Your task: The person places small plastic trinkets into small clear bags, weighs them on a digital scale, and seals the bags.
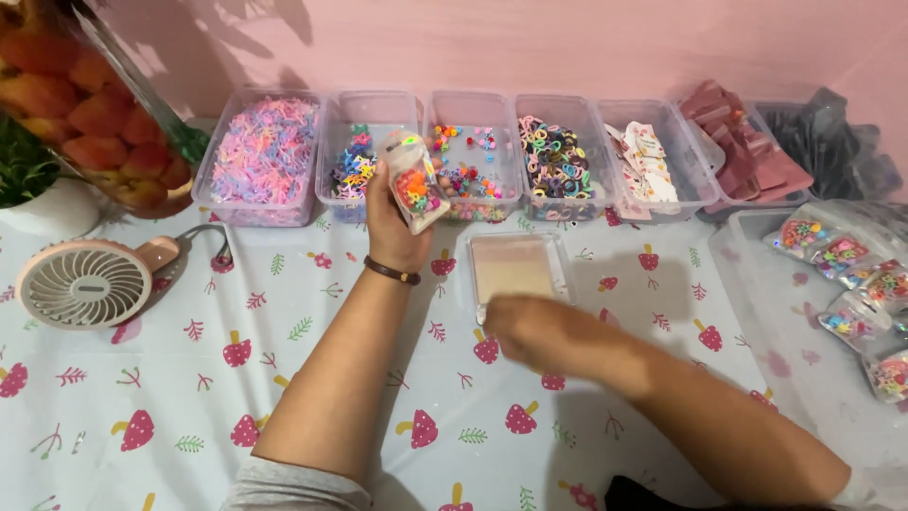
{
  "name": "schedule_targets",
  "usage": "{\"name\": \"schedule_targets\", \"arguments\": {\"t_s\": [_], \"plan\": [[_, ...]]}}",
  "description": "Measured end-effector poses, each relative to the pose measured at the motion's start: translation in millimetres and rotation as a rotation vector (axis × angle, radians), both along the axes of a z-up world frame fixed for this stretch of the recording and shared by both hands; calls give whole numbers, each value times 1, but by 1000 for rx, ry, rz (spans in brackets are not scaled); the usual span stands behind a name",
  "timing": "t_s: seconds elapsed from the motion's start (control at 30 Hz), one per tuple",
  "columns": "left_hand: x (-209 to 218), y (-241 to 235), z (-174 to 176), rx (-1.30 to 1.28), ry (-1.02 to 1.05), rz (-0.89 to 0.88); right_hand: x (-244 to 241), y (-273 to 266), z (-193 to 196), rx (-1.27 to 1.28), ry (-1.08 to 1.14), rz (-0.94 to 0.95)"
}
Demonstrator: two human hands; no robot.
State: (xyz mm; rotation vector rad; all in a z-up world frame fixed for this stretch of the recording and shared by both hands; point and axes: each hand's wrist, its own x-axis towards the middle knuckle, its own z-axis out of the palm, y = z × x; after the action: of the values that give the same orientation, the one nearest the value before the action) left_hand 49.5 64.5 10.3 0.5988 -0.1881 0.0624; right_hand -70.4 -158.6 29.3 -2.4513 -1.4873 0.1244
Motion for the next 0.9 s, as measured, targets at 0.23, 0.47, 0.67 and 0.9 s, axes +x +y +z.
{"name": "schedule_targets", "arguments": {"t_s": [0.23,0.47,0.67,0.9], "plan": [[-9,-21,-6,-38,-64,-120,128,1,26,390,-230,-255],[8,-36,-39,-80,-152,-196,134,21,42,585,-179,-353],[6,-55,-64,-83,-162,-395,97,12,57,607,-112,-195],[-30,-53,-6,326,-359,-378,71,-10,68,662,33,-245]]}}
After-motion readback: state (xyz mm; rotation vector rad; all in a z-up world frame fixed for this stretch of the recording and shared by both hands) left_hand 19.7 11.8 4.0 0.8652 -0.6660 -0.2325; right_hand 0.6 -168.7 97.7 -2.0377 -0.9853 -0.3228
